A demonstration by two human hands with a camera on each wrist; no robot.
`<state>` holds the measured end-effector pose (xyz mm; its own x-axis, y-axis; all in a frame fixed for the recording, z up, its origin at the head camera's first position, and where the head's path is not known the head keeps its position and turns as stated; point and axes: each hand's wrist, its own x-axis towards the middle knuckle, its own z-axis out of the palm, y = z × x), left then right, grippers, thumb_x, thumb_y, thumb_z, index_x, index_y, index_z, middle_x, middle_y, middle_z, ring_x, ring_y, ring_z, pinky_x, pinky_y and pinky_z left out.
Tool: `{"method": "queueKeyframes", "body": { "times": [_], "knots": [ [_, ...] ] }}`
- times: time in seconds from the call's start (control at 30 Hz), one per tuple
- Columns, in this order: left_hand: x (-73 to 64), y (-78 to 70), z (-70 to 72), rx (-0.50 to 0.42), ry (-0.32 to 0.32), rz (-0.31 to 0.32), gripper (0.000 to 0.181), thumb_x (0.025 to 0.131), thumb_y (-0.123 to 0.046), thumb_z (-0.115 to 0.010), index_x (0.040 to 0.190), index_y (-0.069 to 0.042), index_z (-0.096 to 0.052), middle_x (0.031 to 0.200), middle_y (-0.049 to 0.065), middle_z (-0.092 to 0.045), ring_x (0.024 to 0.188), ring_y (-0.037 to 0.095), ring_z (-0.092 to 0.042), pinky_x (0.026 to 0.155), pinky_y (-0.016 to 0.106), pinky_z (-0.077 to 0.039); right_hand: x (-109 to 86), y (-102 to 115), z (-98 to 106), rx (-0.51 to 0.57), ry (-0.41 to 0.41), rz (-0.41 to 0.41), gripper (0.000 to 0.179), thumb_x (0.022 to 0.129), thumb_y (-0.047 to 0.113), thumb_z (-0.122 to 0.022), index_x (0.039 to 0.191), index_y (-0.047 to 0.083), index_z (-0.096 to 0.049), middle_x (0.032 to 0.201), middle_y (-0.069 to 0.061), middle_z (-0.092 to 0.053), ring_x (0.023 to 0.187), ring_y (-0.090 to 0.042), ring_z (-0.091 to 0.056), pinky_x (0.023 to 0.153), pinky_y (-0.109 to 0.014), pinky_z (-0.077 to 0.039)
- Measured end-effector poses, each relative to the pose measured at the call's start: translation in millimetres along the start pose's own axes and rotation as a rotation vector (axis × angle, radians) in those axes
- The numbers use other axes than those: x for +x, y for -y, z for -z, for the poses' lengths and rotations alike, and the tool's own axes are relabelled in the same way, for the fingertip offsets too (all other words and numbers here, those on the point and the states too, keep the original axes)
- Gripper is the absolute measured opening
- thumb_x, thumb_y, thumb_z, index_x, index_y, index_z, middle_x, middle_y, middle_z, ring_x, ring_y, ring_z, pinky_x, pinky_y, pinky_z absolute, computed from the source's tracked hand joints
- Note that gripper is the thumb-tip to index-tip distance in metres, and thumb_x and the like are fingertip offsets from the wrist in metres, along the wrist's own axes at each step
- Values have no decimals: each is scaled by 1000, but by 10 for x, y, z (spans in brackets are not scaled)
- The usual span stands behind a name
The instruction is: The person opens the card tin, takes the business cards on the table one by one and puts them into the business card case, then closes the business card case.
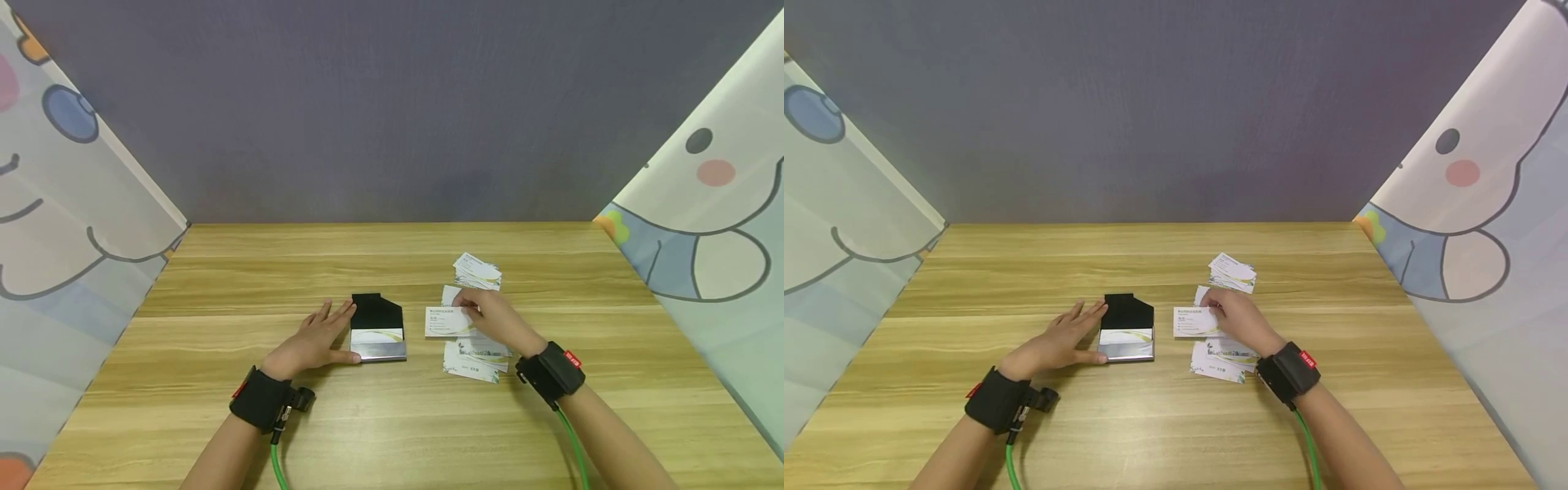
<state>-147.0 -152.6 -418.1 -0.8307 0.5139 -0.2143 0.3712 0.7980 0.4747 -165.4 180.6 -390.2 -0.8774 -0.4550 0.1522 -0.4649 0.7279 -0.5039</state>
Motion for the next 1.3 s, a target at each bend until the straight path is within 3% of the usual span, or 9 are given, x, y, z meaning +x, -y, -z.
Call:
{"method": "queueKeyframes", "body": {
  "times": [0.47, 0.8, 1.3],
  "knots": [
    [-6, -10, -1, 1, 0, 9, 94, 78, -52, -63, 147, -9, -17, 155, 8, -9, 139, 42, -1, 107, 63, -10, 253, 373, -186, 65, -36, 26, 17, 87, -4, -55, 96, 6, -66, 95, -8, -67, 83, -16, -62, 68, -27, -50],
    [6, 10, -26, 15, -7, 14, 95, 77, -54, -63, 147, -10, -17, 155, 8, -10, 139, 42, -3, 106, 64, -12, 421, 628, -411, 101, -11, 58, 20, 87, -5, -53, 95, 6, -67, 97, -8, -67, 86, -15, -63, 68, -23, -49],
    [2, -7, -11, 17, -7, 20, 96, 77, -53, -63, 147, -8, -16, 154, 9, -11, 139, 43, -4, 106, 63, -12, 529, 752, -602, 114, -37, 90, 17, 87, -2, -56, 90, 9, -68, 91, -2, -67, 80, -8, -59, 66, -21, -47]
  ]
}}
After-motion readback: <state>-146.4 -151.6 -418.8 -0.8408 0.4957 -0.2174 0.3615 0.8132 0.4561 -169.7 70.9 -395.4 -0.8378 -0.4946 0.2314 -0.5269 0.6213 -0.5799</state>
